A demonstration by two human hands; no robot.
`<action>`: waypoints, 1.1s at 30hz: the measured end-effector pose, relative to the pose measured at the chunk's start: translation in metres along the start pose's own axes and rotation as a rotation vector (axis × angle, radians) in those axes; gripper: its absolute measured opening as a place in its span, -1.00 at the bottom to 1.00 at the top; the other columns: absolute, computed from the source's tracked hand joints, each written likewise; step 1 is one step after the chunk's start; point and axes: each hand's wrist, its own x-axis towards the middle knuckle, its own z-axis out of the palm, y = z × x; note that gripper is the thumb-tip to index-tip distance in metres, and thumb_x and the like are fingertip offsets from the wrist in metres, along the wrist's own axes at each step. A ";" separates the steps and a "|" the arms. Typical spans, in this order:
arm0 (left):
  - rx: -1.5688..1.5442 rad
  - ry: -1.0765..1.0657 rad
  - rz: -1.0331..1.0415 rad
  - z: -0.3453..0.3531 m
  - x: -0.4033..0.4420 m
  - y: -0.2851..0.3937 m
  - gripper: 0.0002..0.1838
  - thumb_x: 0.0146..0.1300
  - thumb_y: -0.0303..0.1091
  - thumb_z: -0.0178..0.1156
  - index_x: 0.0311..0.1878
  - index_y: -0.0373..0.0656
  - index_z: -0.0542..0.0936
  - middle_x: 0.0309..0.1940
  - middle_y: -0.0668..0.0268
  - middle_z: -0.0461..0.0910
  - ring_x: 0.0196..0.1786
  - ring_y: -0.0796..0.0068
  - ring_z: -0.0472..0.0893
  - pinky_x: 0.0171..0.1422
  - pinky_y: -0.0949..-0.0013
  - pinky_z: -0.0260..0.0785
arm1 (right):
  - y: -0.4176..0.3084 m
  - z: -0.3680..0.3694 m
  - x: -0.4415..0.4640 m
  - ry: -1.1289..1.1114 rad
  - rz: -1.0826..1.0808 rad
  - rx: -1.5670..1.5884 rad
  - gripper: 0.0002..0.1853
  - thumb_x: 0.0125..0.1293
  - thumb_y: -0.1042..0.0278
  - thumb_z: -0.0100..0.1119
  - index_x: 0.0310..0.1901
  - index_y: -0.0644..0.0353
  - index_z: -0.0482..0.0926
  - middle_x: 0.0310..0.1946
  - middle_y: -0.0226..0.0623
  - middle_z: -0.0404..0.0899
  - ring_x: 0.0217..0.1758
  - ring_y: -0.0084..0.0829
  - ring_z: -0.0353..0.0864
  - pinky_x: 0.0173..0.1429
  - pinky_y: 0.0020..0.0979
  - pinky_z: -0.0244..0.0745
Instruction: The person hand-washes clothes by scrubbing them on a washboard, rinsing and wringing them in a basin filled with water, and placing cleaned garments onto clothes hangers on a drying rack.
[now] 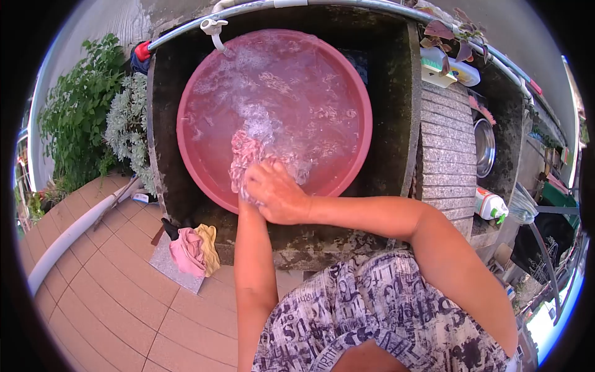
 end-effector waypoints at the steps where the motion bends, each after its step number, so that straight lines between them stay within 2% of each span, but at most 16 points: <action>1: 0.042 0.029 0.028 0.020 -0.013 -0.003 -0.61 0.43 -0.30 0.06 0.25 -0.26 0.40 0.06 0.26 0.57 0.06 0.35 0.58 0.17 0.28 0.44 | -0.029 -0.001 -0.010 -0.065 -0.123 0.066 -0.72 -0.13 0.47 0.23 -0.28 0.19 0.51 -0.07 -0.19 0.39 0.02 -0.17 0.36 0.03 -0.13 0.13; 4: 0.158 0.076 0.108 0.058 -0.049 -0.007 -0.61 0.43 -0.29 0.06 0.24 -0.26 0.41 0.06 0.26 0.57 0.06 0.35 0.58 0.17 0.28 0.45 | -0.053 0.011 -0.017 -0.048 -0.374 -0.011 -0.67 -0.18 0.26 0.31 -0.32 0.15 0.51 -0.12 -0.21 0.44 0.00 -0.18 0.41 0.04 -0.13 0.23; 6: 0.221 0.099 0.152 0.067 -0.058 -0.006 -0.61 0.44 -0.29 0.06 0.24 -0.26 0.41 0.06 0.26 0.57 0.06 0.35 0.58 0.17 0.27 0.46 | -0.027 0.010 0.010 0.037 -0.555 0.053 -0.61 -0.24 0.12 0.36 -0.39 0.14 0.48 -0.21 -0.23 0.45 -0.10 -0.19 0.45 -0.16 -0.18 0.38; 7: 0.248 0.113 0.170 0.071 -0.058 -0.005 -0.61 0.44 -0.29 0.06 0.24 -0.26 0.41 0.06 0.26 0.57 0.06 0.35 0.58 0.17 0.27 0.46 | -0.013 0.006 0.027 0.183 -0.555 -0.002 -0.57 -0.28 0.03 0.39 -0.46 0.12 0.44 -0.34 -0.28 0.42 -0.24 -0.27 0.48 -0.41 -0.27 0.39; 11: 0.377 0.192 0.231 0.078 -0.041 0.006 -0.62 0.44 -0.28 0.05 0.23 -0.26 0.42 0.06 0.26 0.58 0.06 0.34 0.58 0.17 0.27 0.47 | 0.023 -0.036 0.062 0.446 -0.283 -0.204 -0.65 -0.08 0.12 0.36 -0.54 0.14 0.39 -0.50 -0.31 0.34 -0.46 -0.31 0.44 -0.49 -0.31 0.34; 15: 0.867 0.230 0.451 0.050 -0.037 0.041 -0.62 0.44 -0.25 0.06 0.23 -0.21 0.43 0.01 0.22 0.59 0.03 0.28 0.61 0.16 0.27 0.50 | 0.057 -0.087 0.016 0.625 -0.029 -0.271 -0.70 0.03 0.32 0.39 -0.50 0.29 0.44 -0.43 -0.18 0.40 -0.42 -0.18 0.47 -0.39 -0.21 0.41; 18: 0.855 0.518 0.222 0.045 -0.029 0.065 -0.58 0.42 -0.23 0.07 0.28 -0.15 0.42 0.13 0.12 0.49 0.12 0.20 0.55 0.13 0.30 0.51 | 0.061 -0.090 -0.050 0.430 0.213 -0.289 -0.63 -0.02 0.21 0.47 -0.38 0.30 0.50 -0.23 -0.14 0.43 -0.13 -0.12 0.47 -0.12 -0.19 0.44; 20: 1.028 0.635 0.225 -0.020 -0.005 0.070 -0.55 0.38 -0.20 0.11 0.30 -0.05 0.44 0.23 0.01 0.34 0.26 0.07 0.42 0.22 0.21 0.42 | 0.056 -0.088 -0.073 0.241 0.201 -0.312 -0.66 -0.02 0.22 0.46 -0.37 0.26 0.54 -0.22 -0.17 0.45 -0.11 -0.13 0.46 -0.09 -0.18 0.43; 22: 1.748 0.810 0.381 -0.049 0.004 0.066 -0.56 0.34 -0.19 0.15 0.27 0.01 0.48 0.27 -0.03 0.24 0.31 -0.04 0.32 0.33 0.10 0.28 | 0.069 -0.086 -0.067 0.227 0.184 -0.364 -0.69 -0.01 0.23 0.45 -0.36 0.23 0.56 -0.22 -0.19 0.46 -0.12 -0.14 0.46 -0.11 -0.19 0.42; 23: 1.803 0.879 0.445 -0.044 0.005 0.059 -0.61 0.29 -0.24 0.19 0.20 0.02 0.56 0.22 -0.04 0.30 0.28 -0.10 0.32 0.39 0.05 0.16 | 0.080 -0.085 -0.061 0.225 0.162 -0.416 -0.72 0.00 0.24 0.43 -0.36 0.21 0.58 -0.22 -0.22 0.47 -0.13 -0.14 0.46 -0.12 -0.20 0.41; 26: 1.823 0.779 0.559 -0.038 0.006 0.059 -0.65 0.28 -0.26 0.21 0.13 0.05 0.61 0.22 -0.07 0.34 0.27 -0.09 0.34 0.36 0.06 0.21 | 0.116 -0.082 0.004 0.461 0.114 -0.469 -0.79 0.08 0.27 0.36 -0.33 0.19 0.60 -0.24 -0.28 0.50 -0.12 -0.16 0.46 -0.07 -0.18 0.39; 27: 1.807 0.732 0.658 -0.046 0.012 0.060 -0.71 0.27 -0.36 0.23 0.06 -0.09 0.63 0.07 0.03 0.52 0.13 0.14 0.51 0.23 0.17 0.34 | 0.124 -0.081 0.028 0.552 0.102 -0.569 -0.77 0.11 0.24 0.33 -0.28 0.21 0.62 -0.25 -0.24 0.56 -0.14 -0.12 0.52 -0.07 -0.14 0.42; 28: 1.804 0.740 0.655 -0.048 0.013 0.064 -0.71 0.27 -0.36 0.23 0.06 -0.09 0.63 0.07 0.03 0.52 0.13 0.14 0.51 0.23 0.17 0.34 | 0.133 -0.080 0.043 0.545 0.100 -0.566 -0.77 0.11 0.24 0.33 -0.28 0.21 0.62 -0.25 -0.24 0.56 -0.14 -0.12 0.52 -0.07 -0.14 0.42; 30: 0.861 0.480 0.438 -0.047 0.009 0.070 -0.77 0.29 -0.45 0.21 -0.01 -0.25 0.62 -0.11 0.21 0.64 -0.09 0.42 0.60 0.07 0.35 0.43 | 0.149 -0.075 0.062 -0.021 0.506 -0.121 -0.77 0.16 0.25 0.30 -0.28 0.24 0.63 -0.31 -0.13 0.63 -0.19 -0.06 0.59 -0.08 -0.11 0.44; 31: 0.718 0.461 0.421 -0.033 0.002 0.070 -0.83 0.30 -0.53 0.18 -0.07 -0.34 0.62 -0.23 0.34 0.66 -0.19 0.57 0.59 -0.03 0.46 0.44 | 0.155 -0.075 0.066 -0.025 0.509 -0.118 -0.77 0.16 0.25 0.30 -0.28 0.24 0.63 -0.31 -0.13 0.63 -0.19 -0.06 0.59 -0.08 -0.11 0.44; 33: 0.739 0.507 0.393 -0.040 -0.002 0.077 -0.83 0.30 -0.53 0.18 -0.06 -0.33 0.62 -0.21 0.32 0.65 -0.16 0.55 0.60 -0.02 0.45 0.44 | 0.169 -0.083 0.069 -0.061 0.465 -0.084 -0.79 0.20 0.27 0.27 -0.31 0.27 0.64 -0.39 -0.04 0.65 -0.28 -0.03 0.63 -0.14 -0.11 0.46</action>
